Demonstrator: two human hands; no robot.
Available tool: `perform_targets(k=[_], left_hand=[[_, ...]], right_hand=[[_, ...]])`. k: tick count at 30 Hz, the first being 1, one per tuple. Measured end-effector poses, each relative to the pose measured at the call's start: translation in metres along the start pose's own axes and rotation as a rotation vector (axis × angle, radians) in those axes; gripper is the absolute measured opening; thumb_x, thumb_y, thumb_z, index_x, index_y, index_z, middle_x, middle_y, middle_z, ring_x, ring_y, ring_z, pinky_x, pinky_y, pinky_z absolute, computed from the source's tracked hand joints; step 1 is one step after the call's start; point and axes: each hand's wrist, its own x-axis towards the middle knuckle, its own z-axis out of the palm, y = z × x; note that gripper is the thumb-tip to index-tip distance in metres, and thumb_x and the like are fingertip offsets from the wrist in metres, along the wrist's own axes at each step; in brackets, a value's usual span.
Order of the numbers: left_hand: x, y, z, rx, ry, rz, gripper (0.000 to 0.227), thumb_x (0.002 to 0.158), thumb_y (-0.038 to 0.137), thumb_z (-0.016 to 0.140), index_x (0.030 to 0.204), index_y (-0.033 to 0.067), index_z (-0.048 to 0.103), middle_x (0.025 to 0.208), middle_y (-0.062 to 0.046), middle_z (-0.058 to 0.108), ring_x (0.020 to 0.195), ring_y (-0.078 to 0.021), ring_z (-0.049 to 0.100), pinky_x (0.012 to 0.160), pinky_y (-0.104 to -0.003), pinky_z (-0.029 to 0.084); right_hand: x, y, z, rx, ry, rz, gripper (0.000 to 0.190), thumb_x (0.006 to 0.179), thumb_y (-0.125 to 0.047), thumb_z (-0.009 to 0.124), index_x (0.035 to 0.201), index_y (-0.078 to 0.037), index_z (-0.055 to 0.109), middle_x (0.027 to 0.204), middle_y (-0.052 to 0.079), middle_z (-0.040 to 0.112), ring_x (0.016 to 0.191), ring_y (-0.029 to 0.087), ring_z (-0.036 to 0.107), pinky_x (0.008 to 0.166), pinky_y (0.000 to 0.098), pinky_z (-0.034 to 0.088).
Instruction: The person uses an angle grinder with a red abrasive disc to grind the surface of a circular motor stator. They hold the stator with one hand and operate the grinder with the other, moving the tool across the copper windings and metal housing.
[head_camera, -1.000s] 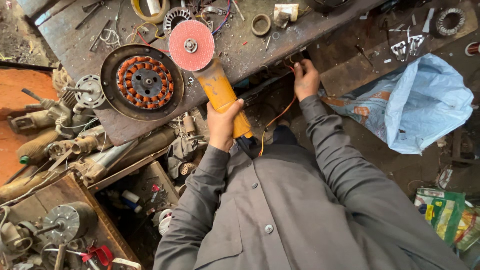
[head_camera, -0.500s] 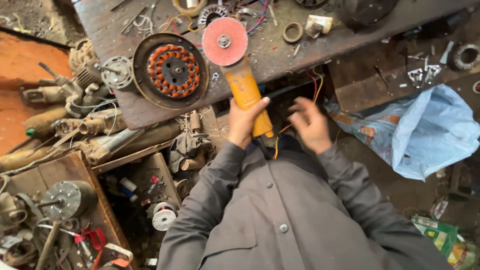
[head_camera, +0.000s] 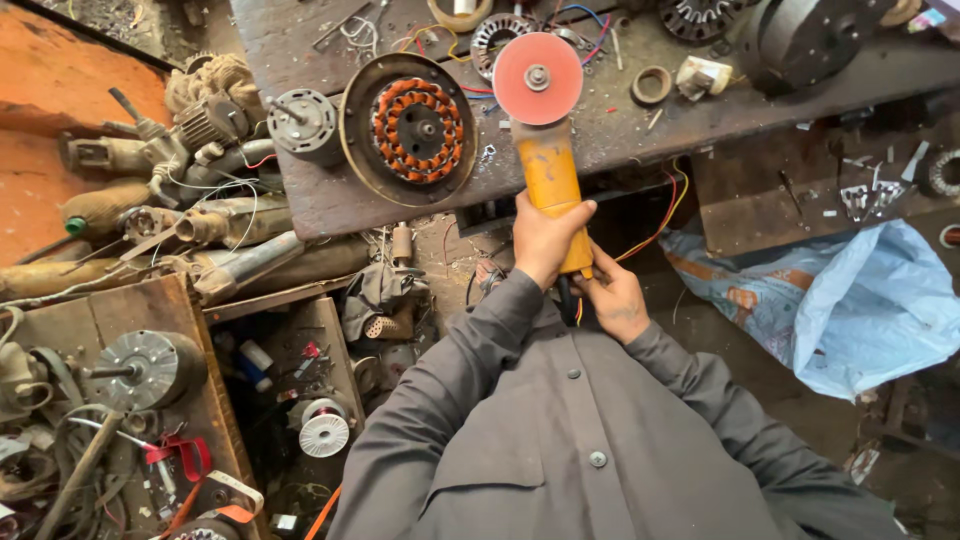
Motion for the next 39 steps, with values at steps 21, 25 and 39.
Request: perform_targets(k=[21, 25, 39], left_hand=[[0.012, -0.002, -0.027, -0.556, -0.434, -0.255, 0.062, 0.078, 0.015, 0.083, 0.124, 0.0030, 0.043, 0.102, -0.009, 0.063, 0.083, -0.0212, 0.070, 0.072, -0.037, 0.061], [0.013, -0.009, -0.018, -0.460, -0.329, -0.196, 0.058, 0.079, 0.011, 0.084, 0.123, -0.0003, 0.047, 0.101, -0.011, 0.064, 0.077, -0.0200, 0.069, 0.069, -0.036, 0.061], [0.007, 0.004, -0.008, -0.471, -0.336, -0.259, 0.030, 0.085, 0.012, 0.075, 0.110, 0.0014, 0.063, 0.091, -0.010, 0.072, 0.076, -0.0245, 0.073, 0.069, -0.036, 0.061]], right_hand=[[-0.014, -0.076, 0.024, -1.279, 0.050, -0.862, 0.078, 0.088, -0.007, 0.075, 0.152, 0.014, 0.036, 0.094, 0.017, 0.068, 0.069, 0.027, 0.069, 0.062, 0.0379, 0.055], [-0.009, -0.072, 0.016, -1.369, -0.023, -0.867, 0.076, 0.092, -0.012, 0.076, 0.149, 0.020, 0.037, 0.085, 0.016, 0.066, 0.062, 0.026, 0.066, 0.058, 0.0387, 0.054], [-0.014, -0.112, -0.023, -0.746, -0.136, -0.414, 0.075, 0.084, -0.015, 0.074, 0.153, -0.007, 0.045, 0.113, 0.010, 0.074, 0.094, 0.026, 0.076, 0.081, 0.0369, 0.061]])
